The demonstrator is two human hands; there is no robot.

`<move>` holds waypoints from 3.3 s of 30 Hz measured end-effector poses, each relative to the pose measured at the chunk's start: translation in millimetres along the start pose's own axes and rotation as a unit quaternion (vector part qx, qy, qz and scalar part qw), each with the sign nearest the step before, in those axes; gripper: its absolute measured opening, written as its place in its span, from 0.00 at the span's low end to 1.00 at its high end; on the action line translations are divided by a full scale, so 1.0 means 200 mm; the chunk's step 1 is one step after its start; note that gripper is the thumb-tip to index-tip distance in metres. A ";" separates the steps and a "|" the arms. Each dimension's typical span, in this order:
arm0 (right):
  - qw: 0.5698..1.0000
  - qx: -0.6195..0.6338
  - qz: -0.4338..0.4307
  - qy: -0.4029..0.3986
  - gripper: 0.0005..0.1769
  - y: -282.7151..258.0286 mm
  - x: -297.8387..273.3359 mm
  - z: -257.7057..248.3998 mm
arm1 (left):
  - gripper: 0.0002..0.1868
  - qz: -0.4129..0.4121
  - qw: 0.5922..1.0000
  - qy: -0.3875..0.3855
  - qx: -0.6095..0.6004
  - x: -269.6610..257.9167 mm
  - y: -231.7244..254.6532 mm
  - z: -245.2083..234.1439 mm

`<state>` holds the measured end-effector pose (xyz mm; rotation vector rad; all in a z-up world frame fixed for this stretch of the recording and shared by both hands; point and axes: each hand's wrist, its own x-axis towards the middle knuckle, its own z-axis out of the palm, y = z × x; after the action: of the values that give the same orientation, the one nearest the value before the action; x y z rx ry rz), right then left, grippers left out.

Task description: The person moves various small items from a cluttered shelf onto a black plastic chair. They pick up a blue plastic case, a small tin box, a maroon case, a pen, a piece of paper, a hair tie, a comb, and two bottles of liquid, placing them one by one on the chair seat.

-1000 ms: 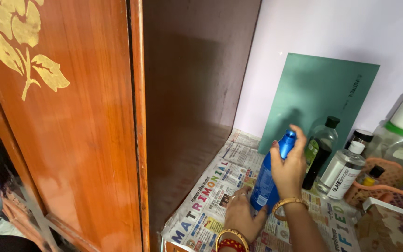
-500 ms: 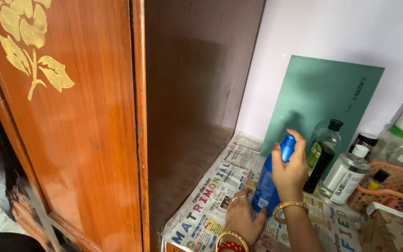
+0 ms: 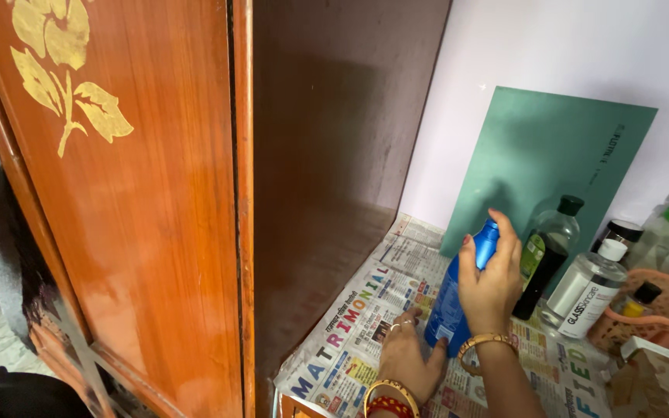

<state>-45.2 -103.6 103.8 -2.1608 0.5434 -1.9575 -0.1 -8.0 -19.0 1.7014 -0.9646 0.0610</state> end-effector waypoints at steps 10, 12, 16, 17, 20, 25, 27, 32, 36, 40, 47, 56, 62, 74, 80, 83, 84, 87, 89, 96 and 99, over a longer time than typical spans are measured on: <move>1.000 -0.001 -0.001 -0.010 0.22 0.02 0.00 0.01 | 0.35 -0.044 0.999 -0.030 0.011 0.01 0.05 -0.03; 1.000 0.004 0.008 -0.011 0.22 0.02 0.00 0.01 | 0.36 -0.058 0.997 -0.047 0.002 0.01 0.05 -0.05; 1.000 -0.009 -0.003 -0.009 0.24 0.01 -0.02 0.00 | 0.38 -0.037 0.999 -0.029 -0.009 0.01 0.05 -0.05; 1.000 -0.016 -0.014 -0.007 0.25 0.02 -0.03 0.00 | 0.38 -0.036 0.999 -0.024 -0.007 0.01 0.05 -0.04; 1.000 -0.008 0.013 -0.011 0.29 0.01 -0.03 0.00 | 0.39 -0.031 0.999 -0.016 -0.007 0.00 0.03 -0.03; 0.999 -0.039 0.022 -0.011 0.29 0.00 -0.07 0.00 | 0.40 0.004 1.000 -0.008 -0.007 0.00 0.00 -0.01; 0.999 -0.035 0.000 0.011 0.35 0.00 -0.08 0.00 | 0.42 0.047 0.999 0.005 0.013 0.01 0.00 0.00; 0.967 0.012 0.250 -0.045 0.52 -0.02 -0.14 0.00 | 0.53 0.058 0.998 -0.031 0.006 0.05 0.06 0.02; 0.984 0.026 0.174 -0.020 0.49 0.11 -0.25 0.02 | 0.56 0.090 0.995 -0.007 -0.029 0.13 0.07 0.08; 0.967 0.124 0.213 -0.059 0.40 0.29 -0.39 0.05 | 0.53 0.031 0.995 -0.043 -0.080 0.18 0.04 0.14; 0.868 0.162 0.467 -0.056 0.34 0.44 -0.41 0.06 | 0.52 -0.087 0.989 -0.057 -0.103 0.18 0.17 0.02; 0.950 -0.027 0.293 0.103 0.32 0.67 -0.39 0.08 | 0.55 -0.010 0.996 0.006 -0.087 0.16 0.10 0.05; 0.926 0.046 0.361 0.104 0.39 0.84 -0.33 0.16 | 0.55 -0.032 0.994 -0.007 -0.106 0.15 0.10 0.05; 0.882 -0.203 0.426 -0.007 0.42 0.93 -0.23 0.18 | 0.53 -0.054 0.992 -0.037 -0.109 0.17 0.08 0.05; 0.886 -0.255 0.368 -0.116 0.39 1.01 -0.28 0.16 | 0.53 -0.042 0.993 -0.020 -0.111 0.17 0.06 0.07; 0.953 -0.158 0.248 -0.070 0.39 1.03 -0.36 0.14 | 0.53 -0.046 0.993 -0.023 -0.106 0.17 0.07 0.06; 0.955 -0.132 0.252 -0.085 0.38 1.02 -0.37 0.13 | 0.53 -0.046 0.993 -0.024 -0.103 0.17 0.08 0.05; 0.946 -0.067 0.286 -0.133 0.33 0.92 -0.40 0.08 | 0.50 -0.065 0.989 -0.039 -0.124 0.17 0.10 0.03; 0.923 -0.044 0.343 -0.170 0.30 0.83 -0.41 0.04 | 0.49 -0.067 0.989 -0.020 -0.127 0.17 0.11 0.03; 0.858 0.225 0.406 -0.223 0.23 0.79 -0.48 -0.10 | 0.49 -0.107 0.987 0.087 -0.080 0.17 0.11 0.05; 0.813 0.317 0.421 -0.247 0.21 0.83 -0.52 -0.14 | 0.47 -0.048 0.988 0.139 -0.054 0.16 0.12 0.02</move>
<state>-103.9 -213.9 -49.2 -1.4883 0.5143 -0.8648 4.5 -30.4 15.1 1.5864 -0.6662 0.1747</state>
